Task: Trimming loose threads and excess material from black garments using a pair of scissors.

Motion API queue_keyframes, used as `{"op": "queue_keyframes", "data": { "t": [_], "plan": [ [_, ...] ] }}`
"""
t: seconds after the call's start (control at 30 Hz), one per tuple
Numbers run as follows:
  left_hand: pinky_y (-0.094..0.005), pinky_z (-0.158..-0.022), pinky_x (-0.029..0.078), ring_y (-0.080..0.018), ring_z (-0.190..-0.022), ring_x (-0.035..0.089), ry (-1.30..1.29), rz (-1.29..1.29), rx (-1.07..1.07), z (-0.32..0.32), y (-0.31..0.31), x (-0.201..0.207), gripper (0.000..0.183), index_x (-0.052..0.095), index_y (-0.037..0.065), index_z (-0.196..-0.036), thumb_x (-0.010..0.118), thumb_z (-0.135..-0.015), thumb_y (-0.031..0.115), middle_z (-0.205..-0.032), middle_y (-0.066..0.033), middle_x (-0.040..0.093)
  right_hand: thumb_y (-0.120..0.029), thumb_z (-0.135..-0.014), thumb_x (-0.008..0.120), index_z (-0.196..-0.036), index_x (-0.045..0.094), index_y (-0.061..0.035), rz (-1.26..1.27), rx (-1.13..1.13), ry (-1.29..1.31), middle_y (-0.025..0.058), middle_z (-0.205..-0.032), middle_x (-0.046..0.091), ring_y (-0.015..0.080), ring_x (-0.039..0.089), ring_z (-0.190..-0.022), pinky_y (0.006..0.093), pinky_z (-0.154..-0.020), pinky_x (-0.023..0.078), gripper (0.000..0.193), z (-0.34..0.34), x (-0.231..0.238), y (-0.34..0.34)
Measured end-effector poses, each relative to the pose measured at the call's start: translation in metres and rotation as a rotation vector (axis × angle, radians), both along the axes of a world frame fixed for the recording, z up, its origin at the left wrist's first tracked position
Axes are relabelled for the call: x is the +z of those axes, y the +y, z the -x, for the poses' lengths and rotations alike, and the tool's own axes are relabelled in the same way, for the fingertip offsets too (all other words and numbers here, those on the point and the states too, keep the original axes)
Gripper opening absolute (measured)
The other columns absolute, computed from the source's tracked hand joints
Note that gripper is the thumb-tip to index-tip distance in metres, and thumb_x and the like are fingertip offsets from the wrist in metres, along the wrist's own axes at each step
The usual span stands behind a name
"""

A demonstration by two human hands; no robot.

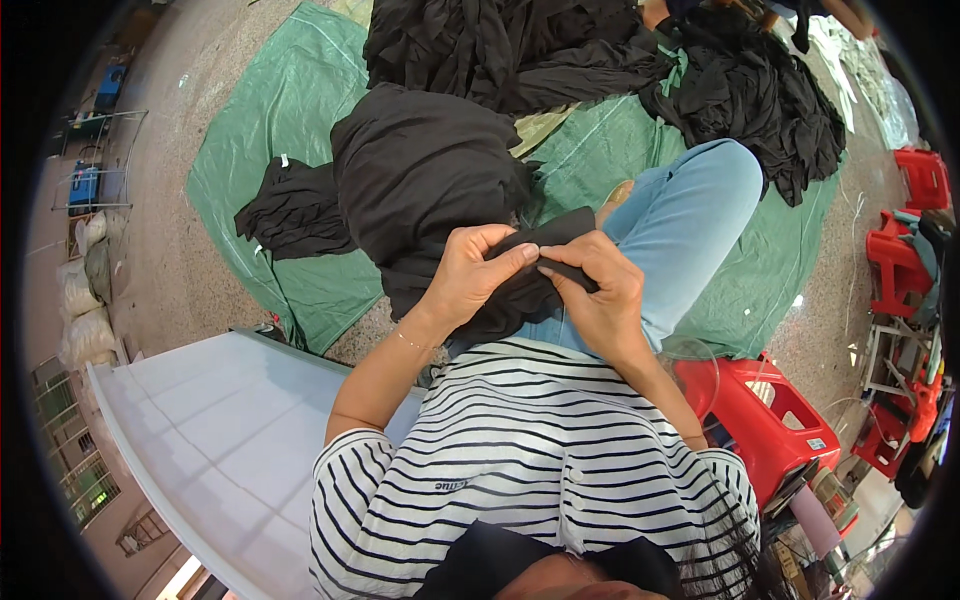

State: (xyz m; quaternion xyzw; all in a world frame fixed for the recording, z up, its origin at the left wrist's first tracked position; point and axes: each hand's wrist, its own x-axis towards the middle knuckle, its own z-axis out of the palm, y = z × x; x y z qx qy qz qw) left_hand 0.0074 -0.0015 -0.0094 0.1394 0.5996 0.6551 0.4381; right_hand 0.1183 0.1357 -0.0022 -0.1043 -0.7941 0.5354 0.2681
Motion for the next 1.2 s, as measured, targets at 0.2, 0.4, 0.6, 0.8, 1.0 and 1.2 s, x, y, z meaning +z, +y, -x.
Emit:
{"op": "queue_keyframes", "data": {
  "t": [0.2, 0.4, 0.6, 0.8, 1.0, 1.2],
  "plan": [
    [-0.0220, -0.055, 0.037, -0.0023, -0.063, 0.043, 0.325, 0.092, -0.106, 0.002, 0.000, -0.002, 0.016, 0.062, -0.004, -0.081, 0.066, -0.089, 0.010, -0.068, 0.0028, 0.056, 0.010, -0.068, 0.074, -0.088, 0.068, 0.0027, -0.009, -0.009, -0.041, 0.0095, -0.076, 0.062, 0.0206, 0.060, -0.068, 0.0277, -0.061, 0.047, 0.023, -0.003, -0.002, 0.000],
    [-0.0305, -0.055, 0.037, -0.0145, -0.058, 0.042, 0.493, 0.078, -0.075, -0.004, 0.002, -0.011, 0.023, 0.052, -0.005, -0.078, 0.063, -0.090, 0.011, -0.063, -0.0113, 0.045, 0.010, -0.068, 0.075, -0.087, 0.068, 0.0022, -0.030, 0.016, -0.019, 0.0099, -0.076, 0.062, 0.0211, 0.060, -0.068, 0.0283, -0.060, 0.047, 0.022, -0.001, -0.011, 0.004],
    [-0.0294, -0.065, 0.041, -0.0221, -0.068, 0.045, 0.736, 0.074, -0.195, -0.009, -0.002, -0.001, 0.020, 0.053, -0.005, -0.085, 0.063, -0.089, 0.012, -0.077, -0.0100, 0.048, 0.007, -0.070, 0.073, -0.087, 0.067, 0.0020, -0.019, 0.051, -0.058, 0.0099, -0.076, 0.062, 0.0238, 0.061, -0.067, 0.0302, -0.058, 0.048, 0.019, -0.004, -0.011, 0.006],
    [-0.0304, -0.064, 0.042, -0.0217, -0.068, 0.049, 0.714, 0.090, -0.232, -0.006, -0.009, -0.007, 0.015, 0.057, -0.005, -0.089, 0.065, -0.087, 0.008, -0.078, -0.0105, 0.053, 0.009, -0.069, 0.074, -0.087, 0.069, 0.0011, 0.078, 0.074, -0.102, 0.0083, -0.077, 0.062, 0.0192, 0.060, -0.070, 0.0274, -0.062, 0.047, 0.020, -0.005, -0.017, 0.007],
    [-0.0335, -0.055, 0.038, -0.0252, -0.059, 0.042, 0.698, 0.047, -0.169, -0.010, -0.005, -0.004, 0.017, 0.049, -0.005, -0.081, 0.061, -0.086, 0.006, -0.071, -0.0138, 0.045, 0.009, -0.070, 0.074, -0.086, 0.069, 0.0009, 0.173, 0.092, -0.135, 0.0066, -0.077, 0.062, 0.0161, 0.059, -0.072, 0.0255, -0.065, 0.045, 0.018, -0.006, -0.020, 0.009],
    [-0.0269, -0.059, 0.039, -0.0122, -0.065, 0.045, 0.578, 0.104, -0.103, -0.014, -0.007, -0.002, 0.008, 0.055, -0.006, -0.083, 0.058, -0.086, 0.001, -0.072, -0.0060, 0.050, 0.006, -0.075, 0.072, -0.085, 0.069, 0.0012, 0.368, 0.117, -0.199, 0.0034, -0.080, 0.063, 0.0114, 0.058, -0.073, 0.0231, -0.067, 0.044, 0.012, -0.004, -0.022, 0.008]
  ]
}}
